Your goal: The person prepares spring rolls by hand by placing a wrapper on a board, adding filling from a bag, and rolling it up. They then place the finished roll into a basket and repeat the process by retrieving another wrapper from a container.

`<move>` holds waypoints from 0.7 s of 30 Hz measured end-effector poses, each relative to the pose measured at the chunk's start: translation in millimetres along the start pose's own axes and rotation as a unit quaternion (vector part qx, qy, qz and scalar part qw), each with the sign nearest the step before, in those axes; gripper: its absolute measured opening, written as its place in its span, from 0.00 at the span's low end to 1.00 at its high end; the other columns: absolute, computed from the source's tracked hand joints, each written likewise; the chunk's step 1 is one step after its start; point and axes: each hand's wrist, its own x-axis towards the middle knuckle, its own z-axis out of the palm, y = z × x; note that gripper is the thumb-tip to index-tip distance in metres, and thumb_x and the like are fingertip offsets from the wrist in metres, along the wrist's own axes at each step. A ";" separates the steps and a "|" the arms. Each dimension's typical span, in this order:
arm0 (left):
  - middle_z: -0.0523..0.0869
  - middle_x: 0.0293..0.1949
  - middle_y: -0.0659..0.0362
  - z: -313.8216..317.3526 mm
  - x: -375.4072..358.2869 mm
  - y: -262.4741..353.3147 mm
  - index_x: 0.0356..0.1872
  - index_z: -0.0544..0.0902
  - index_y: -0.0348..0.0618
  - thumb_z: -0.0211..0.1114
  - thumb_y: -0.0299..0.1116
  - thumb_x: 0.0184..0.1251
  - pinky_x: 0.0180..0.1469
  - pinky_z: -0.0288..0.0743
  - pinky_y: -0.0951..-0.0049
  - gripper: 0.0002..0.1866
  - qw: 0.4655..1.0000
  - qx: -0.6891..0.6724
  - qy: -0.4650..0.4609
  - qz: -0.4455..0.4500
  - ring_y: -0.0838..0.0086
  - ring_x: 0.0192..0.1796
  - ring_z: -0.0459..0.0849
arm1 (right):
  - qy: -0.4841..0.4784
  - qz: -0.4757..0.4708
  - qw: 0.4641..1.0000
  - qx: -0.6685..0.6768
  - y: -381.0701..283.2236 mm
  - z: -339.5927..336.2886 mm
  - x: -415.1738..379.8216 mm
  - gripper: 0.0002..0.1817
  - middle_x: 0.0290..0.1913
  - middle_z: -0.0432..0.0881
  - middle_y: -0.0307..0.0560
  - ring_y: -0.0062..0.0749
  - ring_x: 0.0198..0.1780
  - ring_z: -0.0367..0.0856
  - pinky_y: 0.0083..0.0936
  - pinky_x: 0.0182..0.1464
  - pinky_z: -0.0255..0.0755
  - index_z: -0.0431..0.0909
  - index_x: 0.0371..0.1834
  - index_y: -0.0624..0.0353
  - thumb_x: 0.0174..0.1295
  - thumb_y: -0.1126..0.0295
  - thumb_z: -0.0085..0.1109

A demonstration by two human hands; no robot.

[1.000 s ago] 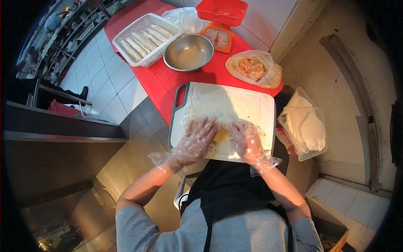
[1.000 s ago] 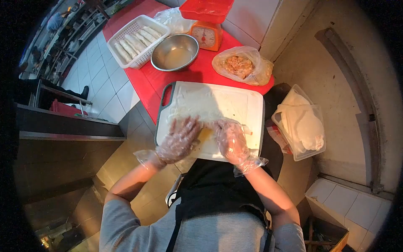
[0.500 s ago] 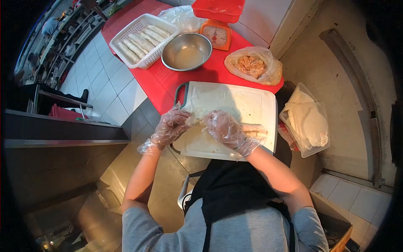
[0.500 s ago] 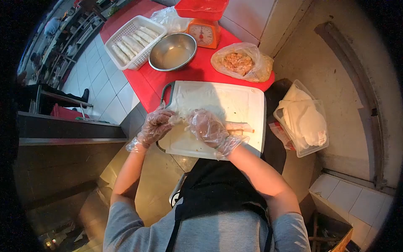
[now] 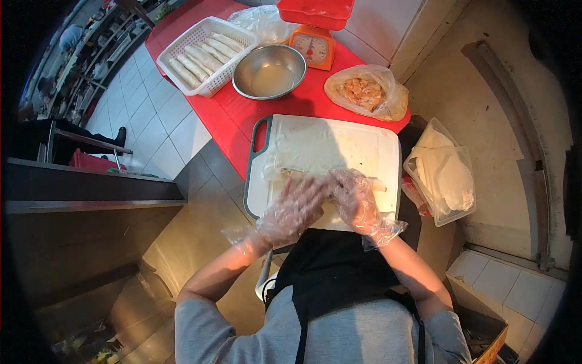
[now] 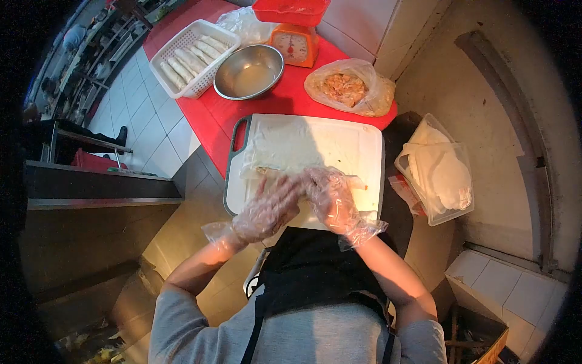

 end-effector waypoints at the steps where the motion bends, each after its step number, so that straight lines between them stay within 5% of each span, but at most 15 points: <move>1: 0.66 0.75 0.49 3.4 4.1 -3.2 0.74 0.65 0.41 0.57 0.44 0.74 0.78 0.44 0.46 0.31 0.999 -0.017 -0.027 -0.041 0.57 0.78 0.62 | 0.006 0.006 1.000 -0.001 0.6 -0.7 3.1 0.23 0.54 0.82 0.55 0.51 0.55 0.79 0.43 0.59 0.72 0.83 0.53 0.61 0.49 0.73 0.67; 4: 0.67 0.74 0.51 0.2 20.9 -23.4 0.74 0.65 0.43 0.57 0.44 0.74 0.78 0.43 0.46 0.32 0.998 0.060 -0.005 -0.007 0.57 0.77 0.63 | 0.019 0.010 0.999 -0.028 7.1 -1.5 11.7 0.21 0.49 0.83 0.53 0.50 0.51 0.81 0.42 0.53 0.74 0.84 0.49 0.61 0.49 0.74 0.67; 5: 0.76 0.66 0.52 -4.3 29.0 -29.7 0.70 0.72 0.46 0.62 0.40 0.69 0.74 0.55 0.48 0.29 0.997 0.068 0.031 -0.005 0.56 0.70 0.73 | 0.024 0.008 0.999 -0.041 11.3 -0.5 15.9 0.20 0.48 0.84 0.53 0.49 0.49 0.81 0.42 0.51 0.75 0.84 0.48 0.62 0.49 0.75 0.67; 8: 0.82 0.53 0.54 -7.5 34.5 -59.1 0.63 0.79 0.47 0.68 0.32 0.60 0.61 0.70 0.54 0.26 0.999 -0.015 0.025 -0.024 0.56 0.56 0.80 | 0.005 -0.005 1.000 -0.018 25.1 8.0 19.0 0.19 0.44 0.84 0.51 0.48 0.46 0.81 0.43 0.49 0.75 0.83 0.48 0.61 0.50 0.75 0.66; 9: 0.82 0.45 0.57 -4.6 35.7 -61.9 0.56 0.82 0.45 0.70 0.25 0.54 0.47 0.76 0.58 0.25 0.994 -0.045 0.098 0.019 0.57 0.45 0.81 | 0.015 -0.013 1.000 -0.020 25.1 9.8 17.1 0.19 0.44 0.84 0.51 0.48 0.46 0.81 0.43 0.49 0.76 0.83 0.48 0.61 0.50 0.75 0.66; 15: 0.81 0.55 0.49 -25.6 28.0 -71.2 0.68 0.73 0.43 0.74 0.25 0.54 0.51 0.80 0.58 0.36 0.991 -0.122 0.044 -0.030 0.54 0.50 0.84 | -0.007 -0.019 0.999 -0.028 25.3 7.1 18.3 0.18 0.45 0.83 0.49 0.46 0.48 0.80 0.40 0.50 0.75 0.82 0.48 0.60 0.51 0.73 0.66; 19: 0.79 0.62 0.50 -16.6 6.6 -105.9 0.73 0.67 0.45 0.73 0.14 0.52 0.63 0.80 0.68 0.43 0.879 -0.451 0.062 -0.141 0.66 0.62 0.81 | -0.012 0.010 1.000 -0.018 19.6 4.2 20.4 0.20 0.45 0.83 0.50 0.48 0.49 0.80 0.41 0.52 0.76 0.83 0.49 0.60 0.50 0.73 0.67; 21: 0.80 0.61 0.51 -8.5 -2.8 -117.0 0.73 0.67 0.46 0.72 0.13 0.53 0.64 0.79 0.69 0.43 0.857 -0.491 0.030 -0.152 0.67 0.64 0.80 | -0.017 0.018 1.000 -0.013 20.5 8.6 18.6 0.20 0.45 0.83 0.51 0.49 0.50 0.79 0.41 0.52 0.76 0.83 0.49 0.60 0.49 0.72 0.68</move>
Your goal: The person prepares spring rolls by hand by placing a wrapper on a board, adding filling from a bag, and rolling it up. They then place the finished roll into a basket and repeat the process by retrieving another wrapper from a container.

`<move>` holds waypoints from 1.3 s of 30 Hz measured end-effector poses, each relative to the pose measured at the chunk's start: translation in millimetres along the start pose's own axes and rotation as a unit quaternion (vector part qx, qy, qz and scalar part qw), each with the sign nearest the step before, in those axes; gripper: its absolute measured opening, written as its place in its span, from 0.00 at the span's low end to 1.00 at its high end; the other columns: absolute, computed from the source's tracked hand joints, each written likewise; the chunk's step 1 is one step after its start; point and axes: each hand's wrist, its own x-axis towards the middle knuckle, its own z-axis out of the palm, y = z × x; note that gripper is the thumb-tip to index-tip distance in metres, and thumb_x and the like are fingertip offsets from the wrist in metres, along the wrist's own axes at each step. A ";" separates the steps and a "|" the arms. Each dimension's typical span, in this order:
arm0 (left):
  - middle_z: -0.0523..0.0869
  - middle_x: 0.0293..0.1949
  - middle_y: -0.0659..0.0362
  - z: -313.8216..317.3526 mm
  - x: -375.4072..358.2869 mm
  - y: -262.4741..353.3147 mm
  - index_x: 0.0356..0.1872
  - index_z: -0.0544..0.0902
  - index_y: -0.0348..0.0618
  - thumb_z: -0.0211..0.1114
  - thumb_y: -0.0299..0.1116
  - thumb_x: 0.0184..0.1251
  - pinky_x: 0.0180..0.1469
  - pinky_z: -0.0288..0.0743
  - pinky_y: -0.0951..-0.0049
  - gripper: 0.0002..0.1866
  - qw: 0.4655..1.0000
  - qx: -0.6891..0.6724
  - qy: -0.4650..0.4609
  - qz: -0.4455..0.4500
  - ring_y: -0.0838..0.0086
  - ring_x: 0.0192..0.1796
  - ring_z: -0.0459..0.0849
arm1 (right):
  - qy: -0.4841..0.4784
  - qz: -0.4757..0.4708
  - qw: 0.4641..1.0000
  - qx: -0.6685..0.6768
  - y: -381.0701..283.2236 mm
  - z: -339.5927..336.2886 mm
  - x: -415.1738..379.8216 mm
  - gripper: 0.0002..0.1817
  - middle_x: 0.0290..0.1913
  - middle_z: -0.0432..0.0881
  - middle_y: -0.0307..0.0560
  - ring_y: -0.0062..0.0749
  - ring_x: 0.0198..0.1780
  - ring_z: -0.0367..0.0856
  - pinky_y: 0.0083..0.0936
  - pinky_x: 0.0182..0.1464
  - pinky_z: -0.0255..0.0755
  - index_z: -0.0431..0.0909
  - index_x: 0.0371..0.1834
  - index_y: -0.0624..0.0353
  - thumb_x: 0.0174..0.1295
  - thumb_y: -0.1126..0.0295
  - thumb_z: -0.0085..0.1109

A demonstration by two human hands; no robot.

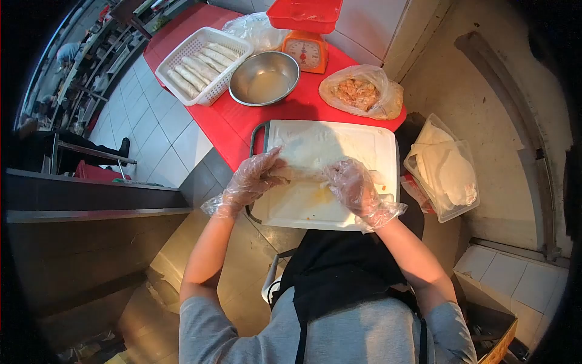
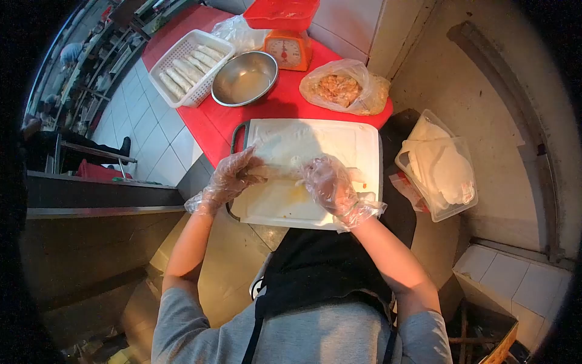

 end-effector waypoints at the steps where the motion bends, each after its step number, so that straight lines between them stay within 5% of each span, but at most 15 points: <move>1: 0.80 0.61 0.52 -1.5 -1.4 -1.7 0.73 0.68 0.47 0.72 0.13 0.53 0.64 0.78 0.69 0.43 1.000 -0.020 -0.013 -0.015 0.67 0.64 0.79 | -0.003 -0.006 1.000 -0.002 3.8 2.0 1.2 0.20 0.45 0.82 0.50 0.49 0.51 0.78 0.40 0.52 0.75 0.82 0.48 0.60 0.49 0.71 0.68; 4: 0.81 0.59 0.51 -0.6 -0.6 13.4 0.69 0.72 0.47 0.75 0.20 0.53 0.59 0.81 0.66 0.39 0.999 0.052 -0.004 -0.015 0.63 0.61 0.82 | 0.020 -0.018 1.000 0.000 9.5 3.5 -1.4 0.19 0.45 0.82 0.49 0.49 0.50 0.78 0.41 0.51 0.75 0.82 0.46 0.59 0.48 0.71 0.68; 7: 0.82 0.58 0.50 15.1 14.8 43.9 0.64 0.76 0.45 0.76 0.28 0.53 0.52 0.82 0.61 0.33 0.893 0.408 0.013 0.189 0.57 0.56 0.84 | 0.089 -0.001 0.995 0.041 2.7 -5.8 -2.2 0.17 0.42 0.82 0.50 0.50 0.47 0.79 0.42 0.47 0.75 0.83 0.44 0.59 0.48 0.73 0.67; 8: 0.87 0.48 0.51 29.8 16.7 60.5 0.54 0.81 0.44 0.80 0.31 0.48 0.45 0.83 0.59 0.28 0.870 0.425 0.035 0.249 0.54 0.45 0.87 | 0.116 0.010 0.991 0.064 -0.8 -7.6 -3.1 0.17 0.41 0.82 0.51 0.50 0.45 0.79 0.43 0.46 0.75 0.83 0.44 0.60 0.48 0.74 0.67; 11: 0.88 0.45 0.52 59.9 21.2 42.2 0.50 0.84 0.45 0.78 0.29 0.50 0.45 0.82 0.61 0.23 0.892 0.395 0.028 0.219 0.56 0.44 0.87 | 0.093 -0.017 0.995 0.031 7.5 4.7 -6.5 0.16 0.40 0.82 0.52 0.51 0.43 0.80 0.45 0.43 0.75 0.83 0.44 0.60 0.48 0.76 0.66; 14: 0.87 0.45 0.50 56.8 17.3 38.1 0.49 0.85 0.43 0.74 0.26 0.54 0.44 0.82 0.61 0.19 0.909 0.371 0.021 0.191 0.55 0.44 0.86 | -0.017 0.017 1.000 -0.012 6.8 -3.4 -9.7 0.21 0.46 0.83 0.51 0.49 0.51 0.79 0.41 0.53 0.74 0.84 0.49 0.60 0.48 0.71 0.70; 17: 0.87 0.45 0.48 53.6 14.6 36.5 0.52 0.84 0.42 0.74 0.25 0.54 0.45 0.82 0.61 0.21 0.950 0.286 0.001 0.127 0.54 0.45 0.86 | 0.057 0.001 0.997 0.047 6.8 -2.5 -9.4 0.12 0.39 0.81 0.54 0.52 0.43 0.79 0.43 0.44 0.74 0.83 0.42 0.61 0.53 0.77 0.64; 20: 0.87 0.45 0.46 48.6 16.3 46.4 0.53 0.84 0.42 0.76 0.25 0.53 0.48 0.81 0.61 0.23 0.942 0.307 0.029 0.133 0.53 0.47 0.86 | 0.069 -0.031 0.996 0.042 20.2 7.9 -7.3 0.12 0.38 0.80 0.54 0.50 0.43 0.78 0.41 0.45 0.74 0.81 0.44 0.63 0.55 0.76 0.63; 23: 0.87 0.46 0.49 30.3 16.2 40.7 0.51 0.84 0.41 0.78 0.27 0.51 0.51 0.80 0.60 0.23 0.952 0.276 0.046 0.122 0.52 0.49 0.85 | 0.067 0.049 0.990 0.112 12.1 1.1 -4.0 0.16 0.41 0.80 0.52 0.47 0.45 0.78 0.38 0.48 0.75 0.79 0.49 0.63 0.57 0.73 0.62; 25: 0.87 0.47 0.50 14.7 16.2 28.6 0.50 0.85 0.41 0.78 0.28 0.50 0.52 0.79 0.59 0.23 0.957 0.247 0.035 0.149 0.52 0.50 0.85 | 0.117 0.198 0.866 0.445 17.9 22.4 -7.6 0.17 0.41 0.80 0.51 0.44 0.47 0.78 0.36 0.51 0.75 0.78 0.51 0.63 0.57 0.72 0.60; 27: 0.86 0.48 0.49 2.8 19.2 22.1 0.49 0.86 0.41 0.78 0.27 0.48 0.50 0.80 0.58 0.22 0.940 0.254 0.007 0.228 0.52 0.50 0.85 | 0.148 0.204 0.844 0.473 20.3 37.1 -9.5 0.19 0.45 0.80 0.51 0.45 0.50 0.78 0.36 0.54 0.74 0.77 0.53 0.63 0.58 0.73 0.60; 29: 0.86 0.50 0.50 -1.3 20.3 18.3 0.49 0.86 0.42 0.78 0.28 0.48 0.52 0.79 0.58 0.22 0.926 0.300 0.009 0.227 0.53 0.52 0.85 | 0.140 0.080 0.961 0.224 19.0 42.2 -9.0 0.19 0.49 0.81 0.52 0.47 0.53 0.78 0.37 0.57 0.73 0.78 0.55 0.63 0.58 0.74 0.60; 32: 0.86 0.52 0.52 -1.9 20.5 26.6 0.50 0.86 0.43 0.78 0.30 0.48 0.56 0.78 0.58 0.24 0.914 0.352 -0.003 0.201 0.53 0.55 0.83 | 0.063 -0.108 0.986 -0.112 -8.9 10.7 19.1 0.18 0.46 0.82 0.53 0.44 0.53 0.80 0.36 0.56 0.75 0.79 0.53 0.63 0.61 0.69 0.55; 35: 0.86 0.54 0.53 3.7 10.3 32.7 0.53 0.85 0.46 0.79 0.33 0.48 0.61 0.76 0.59 0.27 0.929 0.328 0.074 0.155 0.53 0.58 0.82 | -0.087 -0.014 0.993 -0.084 -16.4 10.2 27.1 0.20 0.50 0.83 0.56 0.47 0.55 0.80 0.39 0.58 0.74 0.79 0.55 0.64 0.62 0.66 0.56; 39: 0.86 0.54 0.54 -6.1 -5.6 19.0 0.54 0.83 0.47 0.81 0.34 0.46 0.65 0.74 0.58 0.29 0.948 0.261 0.100 0.151 0.52 0.59 0.82 | 0.000 -0.082 0.996 -0.044 -18.9 30.8 40.3 0.22 0.46 0.83 0.55 0.46 0.51 0.81 0.39 0.54 0.76 0.79 0.54 0.65 0.62 0.62 0.58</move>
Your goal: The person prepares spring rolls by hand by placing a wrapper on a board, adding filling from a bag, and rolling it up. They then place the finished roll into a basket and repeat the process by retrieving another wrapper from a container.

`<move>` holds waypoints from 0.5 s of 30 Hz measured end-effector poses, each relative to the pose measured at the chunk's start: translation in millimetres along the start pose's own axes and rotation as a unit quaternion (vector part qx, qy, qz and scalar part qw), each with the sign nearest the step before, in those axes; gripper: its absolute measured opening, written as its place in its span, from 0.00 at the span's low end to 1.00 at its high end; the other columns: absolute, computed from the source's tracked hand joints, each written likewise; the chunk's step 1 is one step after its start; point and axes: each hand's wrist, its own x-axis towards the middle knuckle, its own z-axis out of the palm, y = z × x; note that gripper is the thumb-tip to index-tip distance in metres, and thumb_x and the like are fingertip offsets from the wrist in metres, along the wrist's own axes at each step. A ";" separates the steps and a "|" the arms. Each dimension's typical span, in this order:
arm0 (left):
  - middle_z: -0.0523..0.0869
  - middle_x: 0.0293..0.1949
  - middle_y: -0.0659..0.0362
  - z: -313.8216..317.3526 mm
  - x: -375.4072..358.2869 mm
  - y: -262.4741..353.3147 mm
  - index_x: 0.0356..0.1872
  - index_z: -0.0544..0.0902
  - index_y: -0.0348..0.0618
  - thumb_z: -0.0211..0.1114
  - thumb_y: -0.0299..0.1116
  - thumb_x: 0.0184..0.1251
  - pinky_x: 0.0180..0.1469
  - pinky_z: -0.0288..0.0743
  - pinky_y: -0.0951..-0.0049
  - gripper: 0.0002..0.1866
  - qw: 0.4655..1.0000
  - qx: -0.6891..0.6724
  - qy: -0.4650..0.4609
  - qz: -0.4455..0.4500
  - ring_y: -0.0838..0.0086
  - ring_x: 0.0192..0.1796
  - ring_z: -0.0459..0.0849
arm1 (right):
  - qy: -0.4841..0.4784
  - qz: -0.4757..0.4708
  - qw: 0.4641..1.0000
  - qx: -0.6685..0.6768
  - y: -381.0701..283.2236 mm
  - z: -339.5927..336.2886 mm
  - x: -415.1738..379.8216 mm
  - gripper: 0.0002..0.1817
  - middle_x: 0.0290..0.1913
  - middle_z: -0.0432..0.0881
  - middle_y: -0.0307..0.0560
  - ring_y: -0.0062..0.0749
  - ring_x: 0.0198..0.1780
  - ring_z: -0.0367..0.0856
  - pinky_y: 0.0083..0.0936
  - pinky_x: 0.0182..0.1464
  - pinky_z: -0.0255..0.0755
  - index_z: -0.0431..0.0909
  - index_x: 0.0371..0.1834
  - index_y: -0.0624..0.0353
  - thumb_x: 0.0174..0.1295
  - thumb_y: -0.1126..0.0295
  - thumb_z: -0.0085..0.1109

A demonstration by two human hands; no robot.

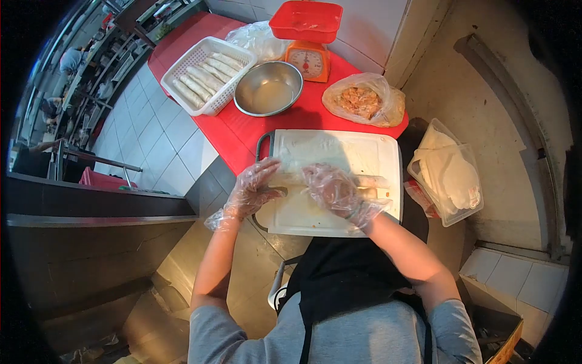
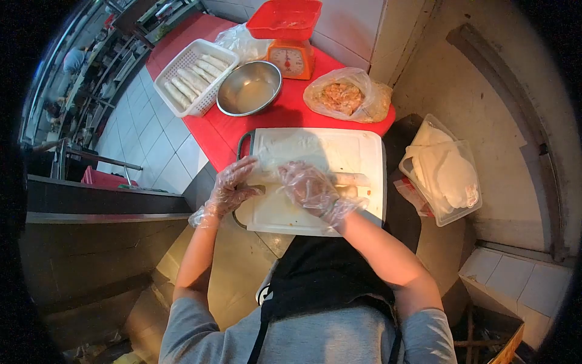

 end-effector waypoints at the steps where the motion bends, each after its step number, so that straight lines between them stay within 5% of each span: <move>1: 0.87 0.53 0.54 0.4 -2.1 -7.2 0.52 0.83 0.46 0.81 0.33 0.46 0.65 0.74 0.58 0.28 1.000 0.001 -0.007 0.030 0.52 0.58 0.83 | 0.001 -0.015 1.000 -0.005 -2.1 8.0 5.4 0.21 0.45 0.82 0.55 0.46 0.49 0.82 0.39 0.53 0.76 0.79 0.53 0.64 0.62 0.61 0.58; 3: 0.88 0.51 0.54 -1.6 -1.4 -17.7 0.48 0.84 0.45 0.80 0.30 0.46 0.66 0.74 0.57 0.24 0.996 0.006 -0.019 0.090 0.51 0.57 0.84 | -0.006 -0.030 1.000 0.007 -5.2 16.0 14.1 0.19 0.43 0.82 0.54 0.45 0.47 0.81 0.39 0.50 0.77 0.79 0.50 0.63 0.62 0.61 0.58; 9: 0.88 0.48 0.54 -14.1 5.4 -15.2 0.38 0.86 0.44 0.73 0.22 0.50 0.63 0.76 0.55 0.13 0.994 0.007 -0.081 0.077 0.53 0.56 0.85 | 0.008 -0.036 0.998 0.048 -7.8 18.7 22.8 0.13 0.40 0.82 0.53 0.46 0.44 0.82 0.39 0.47 0.77 0.80 0.42 0.60 0.60 0.63 0.60; 15: 0.86 0.41 0.57 -24.5 38.4 3.4 0.37 0.86 0.46 0.71 0.27 0.53 0.50 0.79 0.58 0.09 0.973 0.129 -0.184 0.054 0.58 0.47 0.84 | 0.036 -0.046 0.995 0.075 -13.0 7.1 28.8 0.09 0.37 0.82 0.51 0.46 0.42 0.82 0.37 0.46 0.77 0.79 0.40 0.59 0.57 0.70 0.58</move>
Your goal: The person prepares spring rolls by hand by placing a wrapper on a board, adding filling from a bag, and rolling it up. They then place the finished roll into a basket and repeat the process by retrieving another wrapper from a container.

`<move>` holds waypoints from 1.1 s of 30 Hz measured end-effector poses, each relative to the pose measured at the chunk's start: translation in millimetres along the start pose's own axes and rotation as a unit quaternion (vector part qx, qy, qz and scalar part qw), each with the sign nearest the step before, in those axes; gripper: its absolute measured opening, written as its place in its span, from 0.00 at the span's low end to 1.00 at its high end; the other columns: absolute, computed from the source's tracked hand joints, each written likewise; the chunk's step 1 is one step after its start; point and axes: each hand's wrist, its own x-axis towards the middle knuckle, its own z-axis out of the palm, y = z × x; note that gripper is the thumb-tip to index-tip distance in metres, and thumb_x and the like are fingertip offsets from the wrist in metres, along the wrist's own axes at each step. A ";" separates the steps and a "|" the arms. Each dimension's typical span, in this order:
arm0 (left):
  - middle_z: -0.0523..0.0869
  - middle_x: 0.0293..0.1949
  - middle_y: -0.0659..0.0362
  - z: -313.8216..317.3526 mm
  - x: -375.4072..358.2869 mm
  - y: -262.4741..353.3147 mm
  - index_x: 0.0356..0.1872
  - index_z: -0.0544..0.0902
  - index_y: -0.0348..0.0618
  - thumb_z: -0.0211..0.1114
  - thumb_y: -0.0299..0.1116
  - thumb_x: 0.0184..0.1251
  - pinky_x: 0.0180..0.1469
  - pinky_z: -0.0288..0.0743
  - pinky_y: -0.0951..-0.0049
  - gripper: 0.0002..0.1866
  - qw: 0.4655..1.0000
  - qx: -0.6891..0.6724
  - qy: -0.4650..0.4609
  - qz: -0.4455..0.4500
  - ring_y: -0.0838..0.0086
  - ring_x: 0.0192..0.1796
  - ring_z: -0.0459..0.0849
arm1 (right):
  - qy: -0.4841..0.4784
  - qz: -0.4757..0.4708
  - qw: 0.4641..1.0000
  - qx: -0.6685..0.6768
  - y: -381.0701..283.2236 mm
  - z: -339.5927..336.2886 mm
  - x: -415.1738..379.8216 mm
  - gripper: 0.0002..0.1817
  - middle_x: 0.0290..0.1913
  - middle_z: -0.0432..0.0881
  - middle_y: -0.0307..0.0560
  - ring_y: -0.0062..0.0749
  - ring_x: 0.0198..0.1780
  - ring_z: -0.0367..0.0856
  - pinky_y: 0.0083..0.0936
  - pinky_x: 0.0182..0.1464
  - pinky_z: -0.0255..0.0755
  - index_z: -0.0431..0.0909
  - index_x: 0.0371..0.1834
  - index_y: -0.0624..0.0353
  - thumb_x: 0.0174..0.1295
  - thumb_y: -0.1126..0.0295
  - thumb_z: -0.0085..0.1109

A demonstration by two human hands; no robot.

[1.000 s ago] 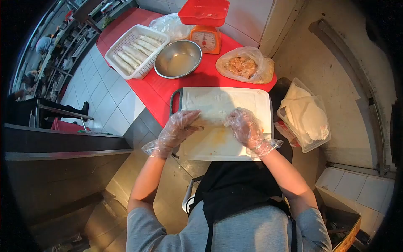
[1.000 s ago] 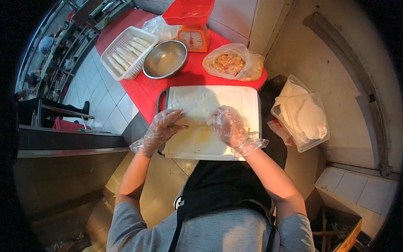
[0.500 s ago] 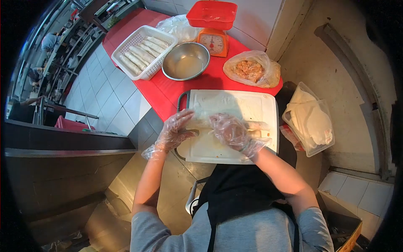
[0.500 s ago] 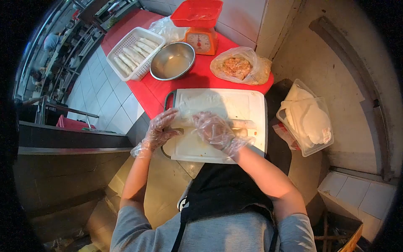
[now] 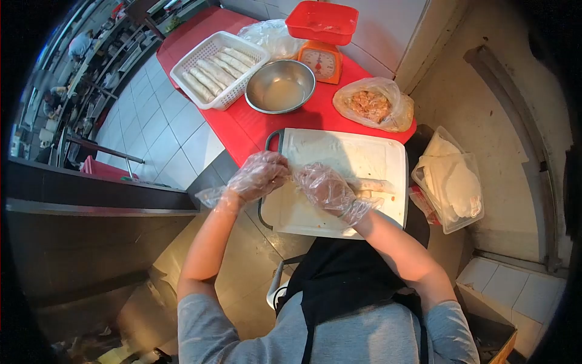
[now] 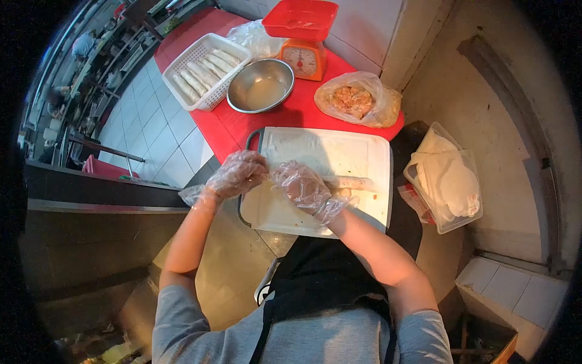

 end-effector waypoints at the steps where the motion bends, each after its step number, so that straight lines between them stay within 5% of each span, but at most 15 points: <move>1: 0.86 0.41 0.57 -1.0 6.9 -2.6 0.36 0.86 0.46 0.72 0.28 0.53 0.49 0.79 0.58 0.08 1.000 -0.001 -0.024 -0.015 0.57 0.47 0.84 | -0.006 0.005 1.000 -0.001 0.0 1.2 -0.2 0.09 0.37 0.82 0.51 0.46 0.42 0.82 0.37 0.46 0.77 0.79 0.40 0.59 0.57 0.70 0.57; 6: 0.86 0.42 0.55 1.6 24.5 -5.2 0.38 0.85 0.45 0.75 0.34 0.50 0.47 0.79 0.57 0.13 0.988 0.013 -0.063 -0.140 0.56 0.46 0.84 | -0.026 0.014 0.999 -0.011 -1.0 3.1 -0.9 0.10 0.37 0.81 0.49 0.45 0.41 0.81 0.37 0.45 0.77 0.79 0.41 0.58 0.57 0.71 0.56; 9: 0.86 0.41 0.52 19.8 -3.2 16.8 0.50 0.80 0.46 0.77 0.37 0.50 0.46 0.79 0.57 0.25 0.963 0.097 0.156 -0.199 0.56 0.45 0.85 | -0.036 0.017 0.999 -0.011 4.3 10.1 -6.0 0.12 0.40 0.82 0.51 0.47 0.43 0.81 0.38 0.47 0.77 0.80 0.43 0.60 0.57 0.72 0.58; 10: 0.85 0.34 0.50 43.0 -17.6 10.0 0.58 0.73 0.44 0.78 0.39 0.51 0.43 0.79 0.56 0.33 0.955 0.071 0.228 -0.174 0.53 0.39 0.85 | -0.044 0.037 0.998 -0.010 2.9 12.6 -10.1 0.14 0.42 0.82 0.53 0.49 0.45 0.81 0.40 0.48 0.78 0.80 0.46 0.61 0.56 0.72 0.60; 11: 0.84 0.28 0.49 30.0 -18.5 41.3 0.64 0.69 0.40 0.76 0.38 0.56 0.38 0.80 0.59 0.36 0.935 -0.048 0.163 -0.311 0.56 0.33 0.86 | -0.051 0.058 0.997 -0.008 3.4 13.5 -10.6 0.16 0.45 0.83 0.55 0.51 0.47 0.81 0.41 0.50 0.78 0.81 0.48 0.63 0.56 0.73 0.61; 13: 0.86 0.31 0.49 36.0 -17.6 69.6 0.73 0.61 0.34 0.74 0.35 0.61 0.32 0.80 0.67 0.42 0.846 -0.200 0.198 -0.452 0.68 0.30 0.86 | -0.014 0.045 0.995 0.092 6.9 6.2 -7.3 0.19 0.46 0.82 0.58 0.54 0.50 0.81 0.43 0.52 0.77 0.81 0.50 0.64 0.53 0.74 0.65; 16: 0.87 0.32 0.53 45.0 -8.0 81.1 0.78 0.53 0.36 0.72 0.32 0.62 0.34 0.81 0.72 0.48 0.687 -0.464 0.297 -0.473 0.75 0.33 0.86 | -0.018 0.038 0.994 0.102 4.5 3.0 -7.9 0.20 0.47 0.82 0.60 0.55 0.51 0.80 0.44 0.54 0.76 0.80 0.52 0.64 0.53 0.74 0.66; 17: 0.86 0.30 0.55 49.1 -5.2 79.5 0.78 0.53 0.36 0.72 0.30 0.62 0.34 0.81 0.72 0.47 0.682 -0.465 0.313 -0.469 0.75 0.31 0.86 | -0.025 0.034 0.995 0.095 4.6 2.7 -8.4 0.21 0.48 0.82 0.60 0.55 0.52 0.80 0.44 0.54 0.76 0.80 0.52 0.64 0.53 0.74 0.66; 19: 0.86 0.27 0.58 54.3 1.7 72.0 0.78 0.53 0.35 0.70 0.26 0.62 0.34 0.82 0.71 0.46 0.675 -0.466 0.343 -0.457 0.74 0.27 0.84 | -0.019 0.024 0.996 0.081 3.1 0.2 -4.6 0.18 0.44 0.81 0.58 0.54 0.49 0.80 0.43 0.51 0.76 0.80 0.50 0.63 0.54 0.74 0.64; 21: 0.85 0.27 0.58 54.9 3.2 70.8 0.77 0.56 0.37 0.70 0.25 0.61 0.34 0.81 0.71 0.45 0.752 -0.350 0.333 -0.449 0.75 0.28 0.84 | 0.007 0.013 0.998 0.069 0.8 -1.3 -0.1 0.13 0.38 0.80 0.54 0.49 0.43 0.80 0.41 0.45 0.76 0.79 0.45 0.62 0.56 0.74 0.60; 24: 0.87 0.29 0.56 62.5 2.3 70.1 0.75 0.63 0.39 0.70 0.24 0.60 0.36 0.82 0.72 0.40 0.814 -0.259 0.333 -0.400 0.76 0.31 0.86 | -0.097 0.052 0.990 0.090 5.6 3.1 -4.1 0.20 0.46 0.81 0.59 0.56 0.49 0.79 0.45 0.53 0.76 0.78 0.53 0.63 0.55 0.73 0.64; 28: 0.88 0.31 0.53 66.6 -0.2 79.2 0.73 0.68 0.44 0.71 0.23 0.58 0.38 0.80 0.69 0.39 0.889 -0.042 0.322 -0.321 0.64 0.33 0.88 | -0.100 0.054 0.992 0.054 7.6 12.8 -11.3 0.18 0.45 0.81 0.57 0.55 0.48 0.79 0.45 0.52 0.75 0.79 0.51 0.63 0.55 0.73 0.63; 33: 0.89 0.38 0.48 84.4 -4.4 84.1 0.70 0.70 0.39 0.68 0.23 0.64 0.42 0.80 0.66 0.32 0.878 -0.097 0.372 -0.284 0.54 0.38 0.88 | -0.061 0.019 0.990 0.129 8.1 0.3 -5.6 0.16 0.47 0.83 0.57 0.55 0.53 0.79 0.43 0.54 0.76 0.81 0.49 0.63 0.56 0.74 0.61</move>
